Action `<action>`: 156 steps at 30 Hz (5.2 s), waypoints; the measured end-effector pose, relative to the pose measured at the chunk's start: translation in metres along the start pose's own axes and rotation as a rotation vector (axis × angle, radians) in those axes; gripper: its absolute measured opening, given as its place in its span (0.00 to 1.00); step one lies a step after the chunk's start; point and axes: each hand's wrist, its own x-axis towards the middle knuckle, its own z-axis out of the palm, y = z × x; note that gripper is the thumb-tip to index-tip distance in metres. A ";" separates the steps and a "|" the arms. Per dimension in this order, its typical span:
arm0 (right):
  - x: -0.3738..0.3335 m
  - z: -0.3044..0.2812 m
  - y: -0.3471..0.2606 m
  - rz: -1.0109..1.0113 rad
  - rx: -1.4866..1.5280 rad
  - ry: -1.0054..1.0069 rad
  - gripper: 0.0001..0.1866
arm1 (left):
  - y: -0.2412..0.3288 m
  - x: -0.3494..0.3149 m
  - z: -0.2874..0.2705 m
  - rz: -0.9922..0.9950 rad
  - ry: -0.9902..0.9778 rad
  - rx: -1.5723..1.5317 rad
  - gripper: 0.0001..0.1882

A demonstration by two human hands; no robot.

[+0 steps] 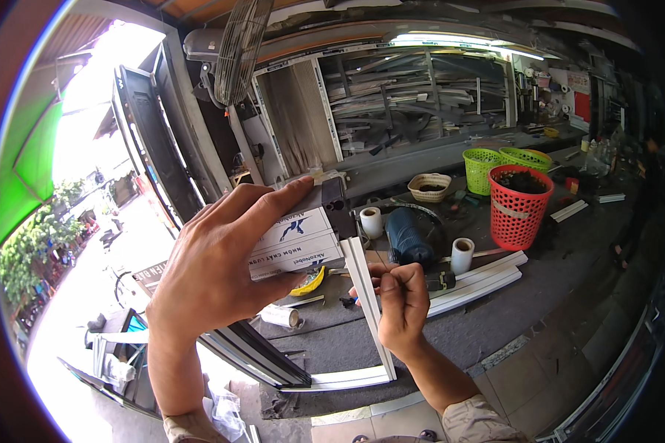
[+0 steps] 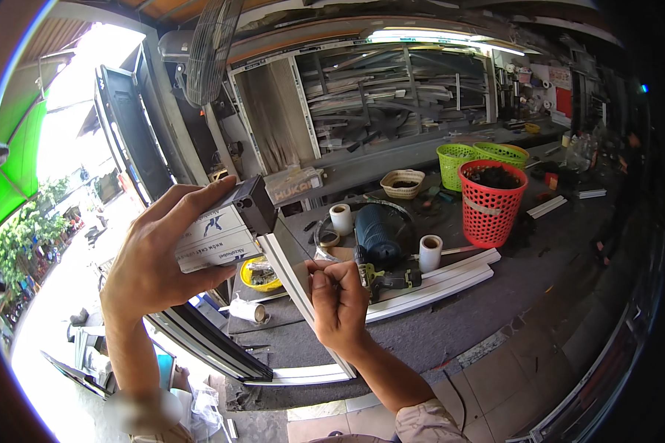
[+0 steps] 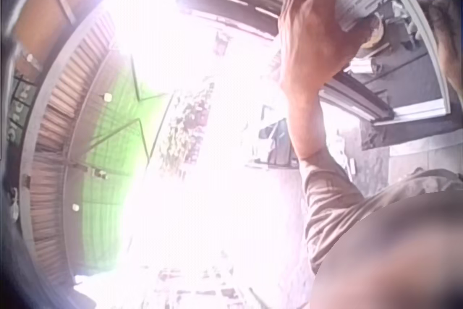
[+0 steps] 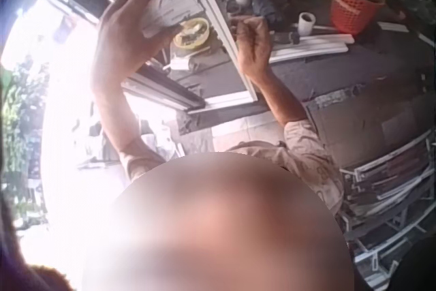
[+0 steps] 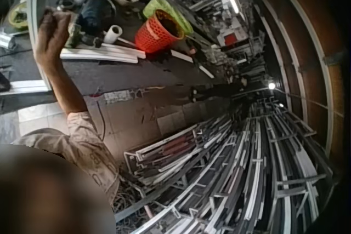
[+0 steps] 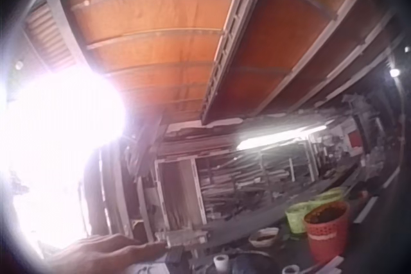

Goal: The person assembles a window frame by inserting a white profile into a black frame, then attaching a pleated screen panel. They repeatedly open and close the screen to check fit, and later insert a second white profile into the opposite side of the frame.

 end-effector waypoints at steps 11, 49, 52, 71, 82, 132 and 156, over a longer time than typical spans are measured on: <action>0.001 -0.004 0.004 -0.004 -0.092 -0.046 0.06 | -0.001 -0.001 0.004 0.000 -0.031 -0.016 0.50; 0.133 -0.028 -0.074 0.338 0.837 -0.362 0.25 | 0.051 0.040 0.066 -0.019 0.244 0.220 0.43; 0.141 -0.036 -0.080 0.352 0.744 -0.332 0.24 | 0.049 0.040 0.072 -0.140 0.195 0.200 0.30; 0.132 -0.010 -0.049 -0.328 0.056 -0.397 0.10 | 0.031 0.011 0.083 0.002 0.446 0.194 0.50; 0.121 -0.004 -0.024 -0.384 0.096 -0.208 0.15 | 0.067 -0.217 0.249 -0.986 0.788 -0.089 0.36; 0.112 0.001 -0.038 -0.332 -0.147 -0.019 0.27 | 0.093 -0.157 0.281 -0.596 0.761 0.143 0.41; 0.106 0.004 -0.045 -0.201 -0.059 -0.025 0.29 | 0.141 -0.177 0.296 -0.961 0.682 -0.349 0.19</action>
